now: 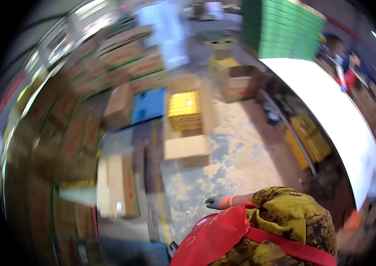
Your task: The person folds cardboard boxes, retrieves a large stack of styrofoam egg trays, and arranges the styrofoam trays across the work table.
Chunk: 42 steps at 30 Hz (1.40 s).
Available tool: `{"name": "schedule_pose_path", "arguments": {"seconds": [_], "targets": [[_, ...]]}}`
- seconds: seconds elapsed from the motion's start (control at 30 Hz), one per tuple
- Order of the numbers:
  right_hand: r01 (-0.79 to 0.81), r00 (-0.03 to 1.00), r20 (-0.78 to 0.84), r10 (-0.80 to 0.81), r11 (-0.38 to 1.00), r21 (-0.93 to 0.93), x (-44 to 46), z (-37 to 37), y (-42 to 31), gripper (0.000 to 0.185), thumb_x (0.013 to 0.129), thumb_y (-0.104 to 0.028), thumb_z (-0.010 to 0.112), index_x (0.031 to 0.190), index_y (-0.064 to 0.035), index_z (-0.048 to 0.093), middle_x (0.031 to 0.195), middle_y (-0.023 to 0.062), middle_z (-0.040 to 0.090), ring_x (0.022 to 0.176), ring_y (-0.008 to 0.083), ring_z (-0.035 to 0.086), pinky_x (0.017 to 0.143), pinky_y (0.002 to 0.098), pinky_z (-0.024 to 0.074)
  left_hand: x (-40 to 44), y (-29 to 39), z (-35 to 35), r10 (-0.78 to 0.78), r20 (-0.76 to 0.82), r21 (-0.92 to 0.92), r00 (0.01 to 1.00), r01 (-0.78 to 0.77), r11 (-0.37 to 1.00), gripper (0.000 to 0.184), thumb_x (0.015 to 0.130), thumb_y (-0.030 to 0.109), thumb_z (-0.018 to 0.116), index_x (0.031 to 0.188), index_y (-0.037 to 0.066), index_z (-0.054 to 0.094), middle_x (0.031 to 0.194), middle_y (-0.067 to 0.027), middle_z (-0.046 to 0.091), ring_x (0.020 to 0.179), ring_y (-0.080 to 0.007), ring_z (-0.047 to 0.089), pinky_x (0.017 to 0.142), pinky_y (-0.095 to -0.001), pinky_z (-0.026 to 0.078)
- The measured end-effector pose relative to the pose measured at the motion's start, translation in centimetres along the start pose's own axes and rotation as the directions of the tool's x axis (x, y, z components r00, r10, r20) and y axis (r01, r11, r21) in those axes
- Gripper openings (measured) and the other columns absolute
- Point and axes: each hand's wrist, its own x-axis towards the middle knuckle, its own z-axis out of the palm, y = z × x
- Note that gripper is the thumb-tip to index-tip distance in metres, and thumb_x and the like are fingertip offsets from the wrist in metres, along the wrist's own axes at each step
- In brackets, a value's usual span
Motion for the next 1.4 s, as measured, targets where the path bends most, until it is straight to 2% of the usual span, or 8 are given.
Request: {"name": "schedule_pose_path", "arguments": {"seconds": [0.4,0.43,0.67,0.83,0.97,1.13,1.23,1.4], "targets": [[-0.290,0.421,-0.500,0.757,0.635,0.716,-17.7,-13.0,24.4,0.050,0.094,-0.047,0.055,0.128,-0.0123,0.065,0.128,0.0158,0.065,0.119,0.0341,0.061,0.102,0.0415,0.0463,22.7,38.2,37.4,-0.097,0.600,0.222,0.794,-0.049,0.974,0.027,0.100,0.028,0.054,0.109,0.007,0.067,0.073,-0.0022,0.063,0.053,-0.0126,0.052,0.046,-0.0281,0.045],[-0.297,0.406,-0.464,0.788,0.593,0.748,-17.8,-13.0,24.8,0.050,0.094,-0.047,0.054,0.127,-0.0122,0.065,0.127,0.0159,0.066,0.118,0.0338,0.061,0.101,0.0411,0.0468,26.5,36.5,40.7,0.170,0.673,-0.075,0.720,-0.161,0.984,0.026,0.099,0.032,0.056,0.101,0.008,0.066,0.071,-0.0006,0.060,0.052,-0.0107,0.049,0.044,-0.0277,0.040],[-0.527,0.447,-0.183,0.876,0.423,0.737,-17.9,-20.6,28.3,0.055,0.092,-0.050,0.055,0.131,-0.0136,0.063,0.126,0.0162,0.066,0.118,0.0336,0.062,0.102,0.0426,0.0463,22.5,54.8,58.2,0.156,0.892,-0.026,0.425,-0.295,0.955,0.031,0.098,0.031,0.058,0.110,0.005,0.066,0.090,-0.0027,0.066,0.075,-0.0115,0.059,0.064,-0.0265,0.046],[-0.214,0.203,-0.410,0.889,0.449,0.867,-17.4,-32.2,29.2,0.046,0.092,-0.038,0.065,0.130,-0.0114,0.064,0.119,0.0164,0.070,0.103,0.0285,0.070,0.093,0.0377,0.0537,21.9,67.9,66.9,0.352,0.896,-0.217,0.272,-0.422,0.880,0.033,0.100,0.014,0.053,0.124,-0.007,0.061,0.124,-0.0154,0.066,0.114,-0.0222,0.061,0.101,-0.0327,0.047],[-0.163,-0.111,-0.825,0.554,0.809,0.565,-17.0,-50.6,31.2,0.032,0.089,-0.012,0.072,0.119,-0.0017,0.068,0.118,0.0122,0.070,0.109,0.0212,0.065,0.098,0.0336,0.0502,24.0,88.3,68.7,0.622,0.712,-0.492,0.325,-0.402,0.773,0.032,0.098,0.005,0.052,0.127,-0.007,0.060,0.128,-0.0149,0.064,0.120,-0.0214,0.059,0.107,-0.0330,0.043],[0.207,-0.272,-0.960,0.068,0.978,0.010,-16.1,-81.0,27.8,0.048,0.093,-0.004,0.060,0.140,0.0039,0.050,0.130,0.0171,0.063,0.115,0.0259,0.063,0.096,0.0374,0.0510,24.1,114.3,59.1,0.977,-0.194,-0.349,-0.090,-0.924,-0.154,0.058,0.097,0.040,0.057,0.135,-0.004,0.055,0.128,-0.0213,0.063,0.113,-0.0259,0.064,0.100,-0.0360,0.049],[0.198,-0.386,-0.827,-0.409,0.838,-0.508,-11.5,-95.7,25.5,0.062,0.099,-0.039,0.052,0.141,0.0052,0.047,0.128,0.0213,0.063,0.112,0.0308,0.064,0.093,0.0430,0.0518,22.8,120.9,54.2,0.720,-0.393,-0.083,-0.571,-0.758,-0.647,0.057,0.097,0.038,0.057,0.135,-0.004,0.055,0.128,-0.0214,0.063,0.114,-0.0263,0.064,0.100,-0.0365,0.049],[0.522,-0.500,-0.571,-0.652,0.299,-0.799,-0.8,-110.9,21.7,0.058,0.098,-0.035,0.051,0.138,0.0052,0.050,0.125,0.0223,0.063,0.110,0.0303,0.064,0.093,0.0432,0.0517,22.9,127.2,56.0,0.595,-0.220,0.034,-0.773,-0.615,-0.787,0.055,0.095,0.034,0.057,0.135,-0.004,0.054,0.129,-0.0216,0.062,0.115,-0.0270,0.063,0.101,-0.0375,0.048]]}}
